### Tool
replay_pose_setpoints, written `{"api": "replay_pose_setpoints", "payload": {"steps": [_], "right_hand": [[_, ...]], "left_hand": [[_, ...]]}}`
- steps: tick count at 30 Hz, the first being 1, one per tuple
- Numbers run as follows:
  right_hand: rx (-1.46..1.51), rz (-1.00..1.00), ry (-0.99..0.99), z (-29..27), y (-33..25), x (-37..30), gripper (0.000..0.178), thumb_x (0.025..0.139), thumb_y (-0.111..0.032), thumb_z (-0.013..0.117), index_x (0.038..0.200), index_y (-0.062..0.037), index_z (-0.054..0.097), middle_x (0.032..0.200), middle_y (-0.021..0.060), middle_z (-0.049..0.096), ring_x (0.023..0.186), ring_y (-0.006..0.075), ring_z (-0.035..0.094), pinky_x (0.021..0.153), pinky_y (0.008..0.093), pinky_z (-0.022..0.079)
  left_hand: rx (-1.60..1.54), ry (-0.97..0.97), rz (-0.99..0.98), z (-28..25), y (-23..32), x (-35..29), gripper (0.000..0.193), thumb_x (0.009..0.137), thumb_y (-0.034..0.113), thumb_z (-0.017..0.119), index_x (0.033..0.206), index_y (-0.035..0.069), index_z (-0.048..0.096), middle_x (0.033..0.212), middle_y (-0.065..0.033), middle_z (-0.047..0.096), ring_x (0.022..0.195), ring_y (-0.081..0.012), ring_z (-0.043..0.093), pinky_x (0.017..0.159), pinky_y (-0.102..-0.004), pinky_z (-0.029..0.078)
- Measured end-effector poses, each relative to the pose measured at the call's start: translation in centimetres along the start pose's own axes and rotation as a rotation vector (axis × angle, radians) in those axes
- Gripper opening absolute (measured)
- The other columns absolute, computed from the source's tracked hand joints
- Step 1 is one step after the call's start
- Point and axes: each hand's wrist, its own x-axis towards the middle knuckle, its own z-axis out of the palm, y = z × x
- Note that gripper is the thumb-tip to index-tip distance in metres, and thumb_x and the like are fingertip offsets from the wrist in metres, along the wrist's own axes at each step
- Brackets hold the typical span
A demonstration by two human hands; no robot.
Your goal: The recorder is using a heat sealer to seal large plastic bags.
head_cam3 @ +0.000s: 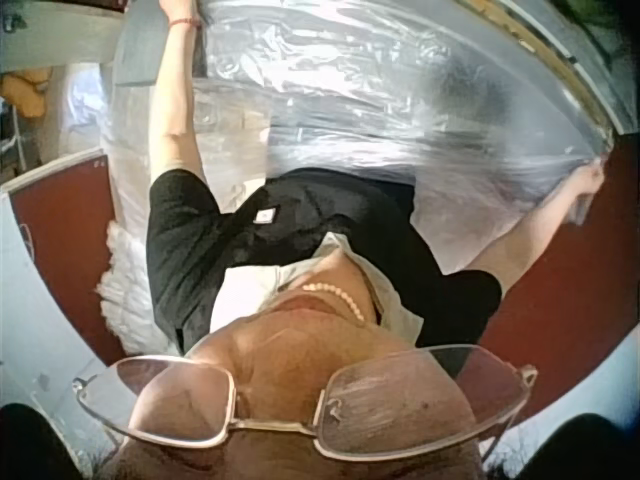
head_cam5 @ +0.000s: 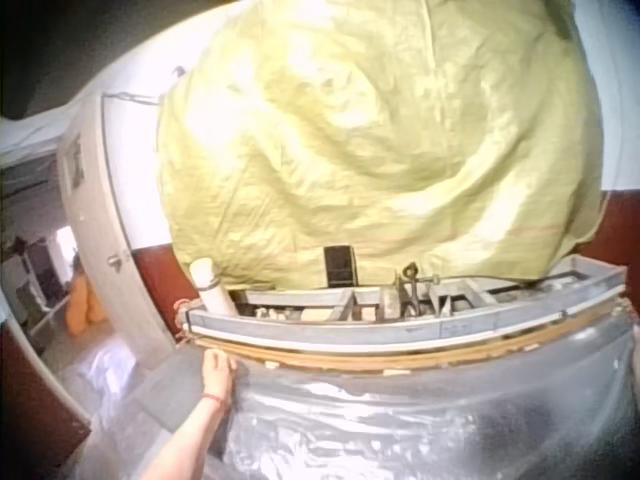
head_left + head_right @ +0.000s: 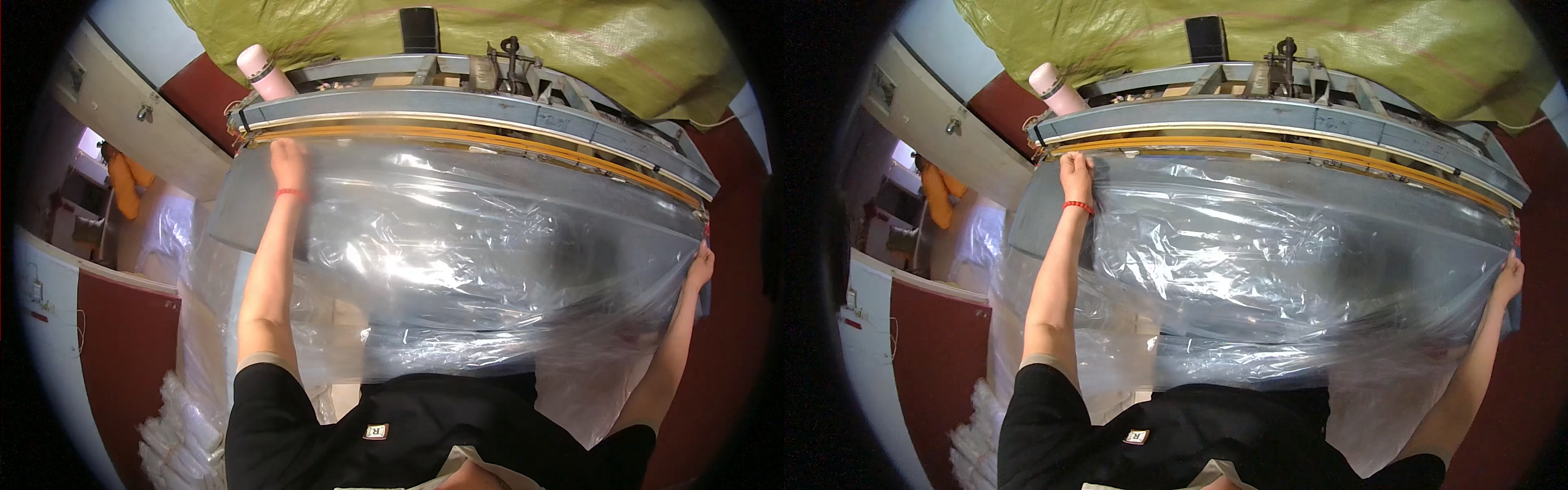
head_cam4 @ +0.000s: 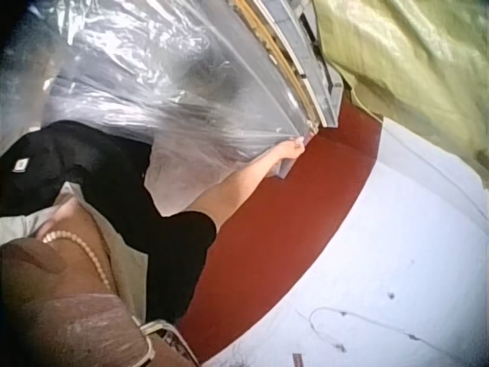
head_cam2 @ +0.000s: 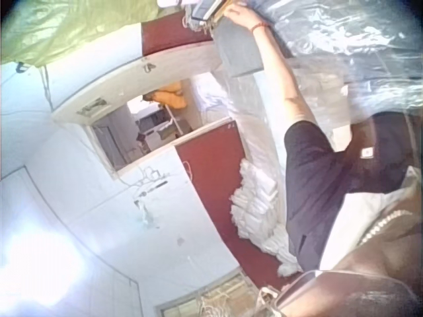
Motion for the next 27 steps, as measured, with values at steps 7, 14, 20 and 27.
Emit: {"api": "replay_pose_setpoints", "payload": {"steps": [7,14,20,27], "right_hand": [[-0.093,-0.062,-0.051,-0.7,1.2,-0.4,0.033,0.082,-0.035,0.055,0.072,-0.0028,0.053,0.062,-0.0025,0.044,0.059,0.008,0.038,0.057,0.021,0.033],[-0.162,0.019,-0.112,-3.9,1.8,-1.1,0.034,0.083,-0.035,0.054,0.076,-0.0013,0.054,0.065,-0.0012,0.045,0.062,0.0094,0.04,0.059,0.0215,0.034],[-0.157,-0.015,-0.127,-5.5,2.4,-1.8,0.033,0.083,-0.034,0.053,0.077,-0.0015,0.054,0.065,-0.0017,0.044,0.061,0.0093,0.04,0.059,0.0212,0.034],[-0.126,-0.002,-0.134,-6.1,3.3,-1.9,0.033,0.083,-0.033,0.053,0.078,-0.0011,0.054,0.065,-0.0017,0.044,0.062,0.0092,0.04,0.059,0.0208,0.034]], "left_hand": [[0.149,-0.412,0.158,-1.0,1.3,-1.7,0.005,0.075,0.008,0.056,0.078,0.003,0.055,0.069,-0.0025,0.054,0.067,-0.0116,0.052,0.064,-0.0255,0.043],[0.469,-0.296,0.267,-0.5,1.7,-3.1,0.008,0.071,0.001,0.061,0.074,0.0,0.054,0.067,-0.0037,0.056,0.063,-0.0079,0.051,0.059,-0.0219,0.042],[0.282,-0.221,0.33,-3.1,3.9,-4.7,0.005,0.073,0.0,0.059,0.076,0.001,0.055,0.07,-0.0009,0.057,0.064,-0.0072,0.051,0.06,-0.0199,0.042],[0.118,-0.575,-0.172,-6.5,6.1,-7.2,0.005,0.072,0.004,0.055,0.077,0.003,0.057,0.07,0.001,0.056,0.064,-0.0062,0.049,0.056,-0.0223,0.041]]}}
